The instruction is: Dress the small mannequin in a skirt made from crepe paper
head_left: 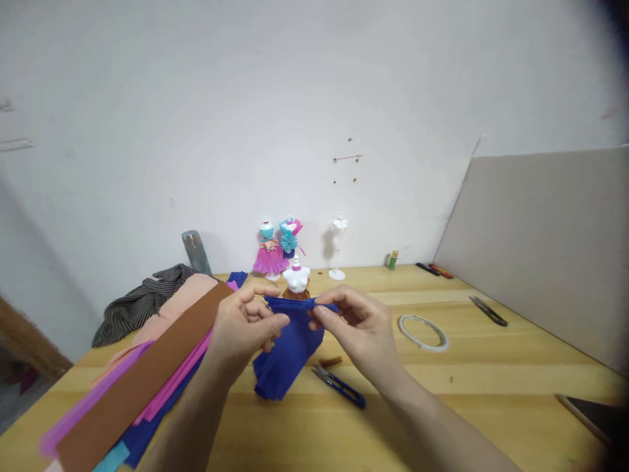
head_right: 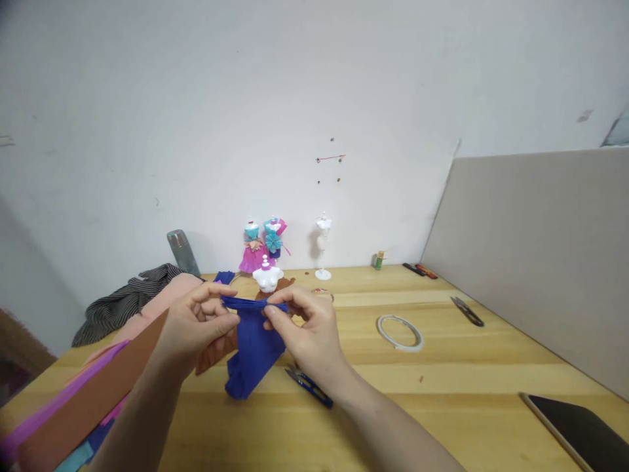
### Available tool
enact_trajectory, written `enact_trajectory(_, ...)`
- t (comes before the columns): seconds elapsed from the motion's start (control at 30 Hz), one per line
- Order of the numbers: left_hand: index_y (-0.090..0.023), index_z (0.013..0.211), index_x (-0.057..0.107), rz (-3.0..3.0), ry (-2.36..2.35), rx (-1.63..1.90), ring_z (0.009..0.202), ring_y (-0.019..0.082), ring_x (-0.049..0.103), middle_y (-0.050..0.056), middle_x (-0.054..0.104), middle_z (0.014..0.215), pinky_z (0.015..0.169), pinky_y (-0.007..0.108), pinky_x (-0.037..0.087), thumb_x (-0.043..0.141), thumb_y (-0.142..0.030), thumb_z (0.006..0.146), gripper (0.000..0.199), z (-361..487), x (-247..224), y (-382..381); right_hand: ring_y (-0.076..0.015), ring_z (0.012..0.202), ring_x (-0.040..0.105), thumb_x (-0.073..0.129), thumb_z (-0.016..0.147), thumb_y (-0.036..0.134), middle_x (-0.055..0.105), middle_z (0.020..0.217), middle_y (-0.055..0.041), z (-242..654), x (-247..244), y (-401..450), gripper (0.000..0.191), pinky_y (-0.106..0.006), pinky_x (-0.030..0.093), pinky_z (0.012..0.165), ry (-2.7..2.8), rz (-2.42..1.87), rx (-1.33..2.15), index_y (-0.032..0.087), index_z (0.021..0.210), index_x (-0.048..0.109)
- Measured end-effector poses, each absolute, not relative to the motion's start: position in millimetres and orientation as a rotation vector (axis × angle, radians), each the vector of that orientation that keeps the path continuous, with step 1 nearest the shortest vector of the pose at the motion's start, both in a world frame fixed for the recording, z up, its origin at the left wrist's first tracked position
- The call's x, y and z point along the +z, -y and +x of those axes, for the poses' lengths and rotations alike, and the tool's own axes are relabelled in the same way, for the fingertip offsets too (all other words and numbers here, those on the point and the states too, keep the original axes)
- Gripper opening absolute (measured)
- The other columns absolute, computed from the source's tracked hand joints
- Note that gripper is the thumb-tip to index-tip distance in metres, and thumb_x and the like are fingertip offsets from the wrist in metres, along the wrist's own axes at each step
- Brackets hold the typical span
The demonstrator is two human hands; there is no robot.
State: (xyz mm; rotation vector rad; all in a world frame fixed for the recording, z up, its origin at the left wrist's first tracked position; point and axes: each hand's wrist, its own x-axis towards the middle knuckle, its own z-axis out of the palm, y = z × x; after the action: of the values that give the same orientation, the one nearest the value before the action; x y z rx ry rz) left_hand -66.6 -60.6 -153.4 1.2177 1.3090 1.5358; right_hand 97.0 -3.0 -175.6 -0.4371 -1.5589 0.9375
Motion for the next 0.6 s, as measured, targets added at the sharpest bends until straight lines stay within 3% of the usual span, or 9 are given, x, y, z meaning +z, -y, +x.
enact_trajectory(0.17,-0.015,0.085,0.058,1.109,-1.277,1.674,0.033,0.007,0.049,-0.003,0.062,0.049,0.035,0.016,0.034,0.079,-0.029,0.059,0.036,-53,-164,57,-0.0152,0.052,0.065,0.067,0.078,0.026,0.065,0.062,-0.0007,96,-178,2,0.009,-0.026,0.052,0.049,1.528,-0.431,0.952,0.019,0.073,0.065)
enact_trajectory(0.4,-0.015,0.078,0.062,1.138,-1.285,1.811,0.038,0.008,0.055,0.001,0.068,0.057,0.038,0.017,0.042,0.076,-0.026,0.062,0.024,-42,-170,58,-0.0159,0.052,0.065,0.067,0.077,0.021,0.066,0.061,-0.0006,95,-179,2,0.003,-0.027,0.053,0.05,1.467,-0.445,0.908,0.019,0.075,0.066)
enact_trajectory(0.6,-0.015,0.075,0.065,1.135,-1.332,1.875,0.038,0.008,0.053,-0.004,0.059,0.042,0.04,0.016,0.041,0.074,-0.025,0.064,0.017,-35,-170,59,-0.0162,0.053,0.066,0.066,0.077,0.02,0.068,0.061,-0.0009,95,-179,3,0.002,-0.028,0.053,0.052,1.451,-0.455,0.837,0.019,0.075,0.066)
